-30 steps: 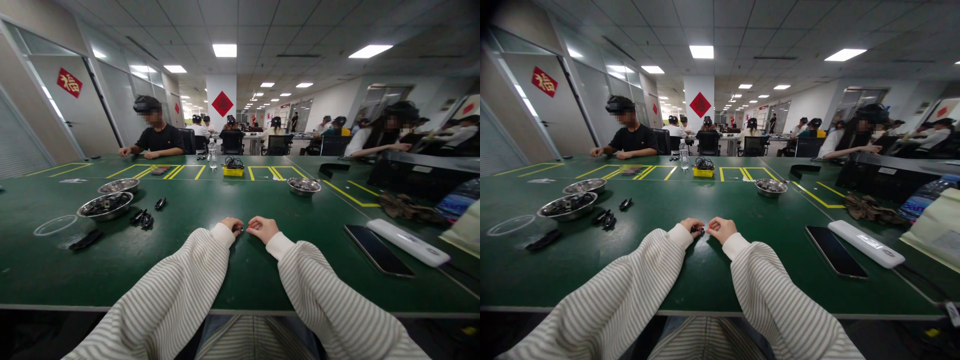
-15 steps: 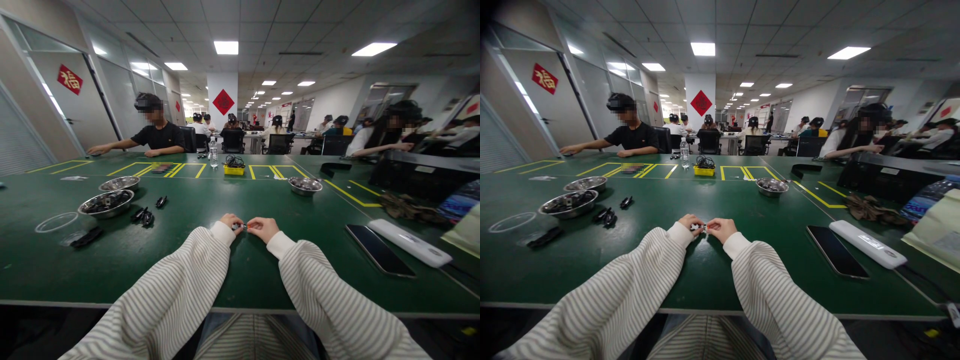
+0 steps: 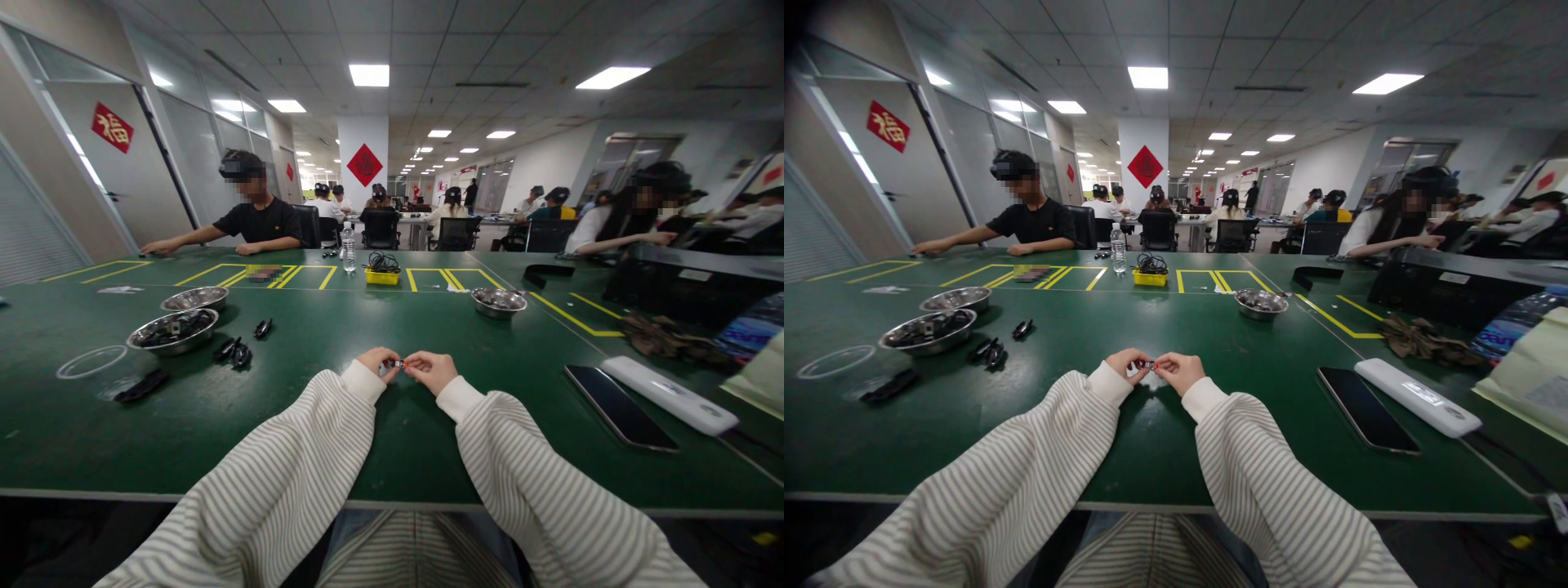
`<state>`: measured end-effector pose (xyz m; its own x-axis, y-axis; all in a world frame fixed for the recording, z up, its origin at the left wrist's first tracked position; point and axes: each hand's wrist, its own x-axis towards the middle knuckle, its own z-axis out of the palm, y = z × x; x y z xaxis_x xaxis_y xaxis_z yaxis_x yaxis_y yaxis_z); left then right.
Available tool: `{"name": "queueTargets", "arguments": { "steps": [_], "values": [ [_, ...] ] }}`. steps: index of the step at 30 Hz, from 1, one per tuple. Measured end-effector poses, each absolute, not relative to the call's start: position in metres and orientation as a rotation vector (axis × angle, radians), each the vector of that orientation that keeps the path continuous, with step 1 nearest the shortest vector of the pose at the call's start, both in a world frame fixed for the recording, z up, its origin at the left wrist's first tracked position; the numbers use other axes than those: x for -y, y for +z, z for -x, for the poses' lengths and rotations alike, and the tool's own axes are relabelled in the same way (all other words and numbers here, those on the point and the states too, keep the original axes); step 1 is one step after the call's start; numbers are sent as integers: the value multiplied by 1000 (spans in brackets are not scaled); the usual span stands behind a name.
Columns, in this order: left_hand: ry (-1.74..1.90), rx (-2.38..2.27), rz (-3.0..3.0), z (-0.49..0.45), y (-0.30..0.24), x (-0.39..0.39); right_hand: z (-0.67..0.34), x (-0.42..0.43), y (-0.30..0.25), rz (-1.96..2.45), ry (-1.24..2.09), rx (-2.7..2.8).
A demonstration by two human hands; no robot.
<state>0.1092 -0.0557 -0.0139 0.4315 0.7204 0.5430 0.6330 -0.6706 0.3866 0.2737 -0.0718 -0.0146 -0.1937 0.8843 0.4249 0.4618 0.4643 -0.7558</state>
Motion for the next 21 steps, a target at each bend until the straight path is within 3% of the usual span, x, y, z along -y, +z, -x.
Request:
{"name": "queueTargets", "arguments": {
  "steps": [21],
  "values": [
    [1075,-1181,-2518,-108,-13,56,-274,76,-10,1069,624,1823]
  ]
}}
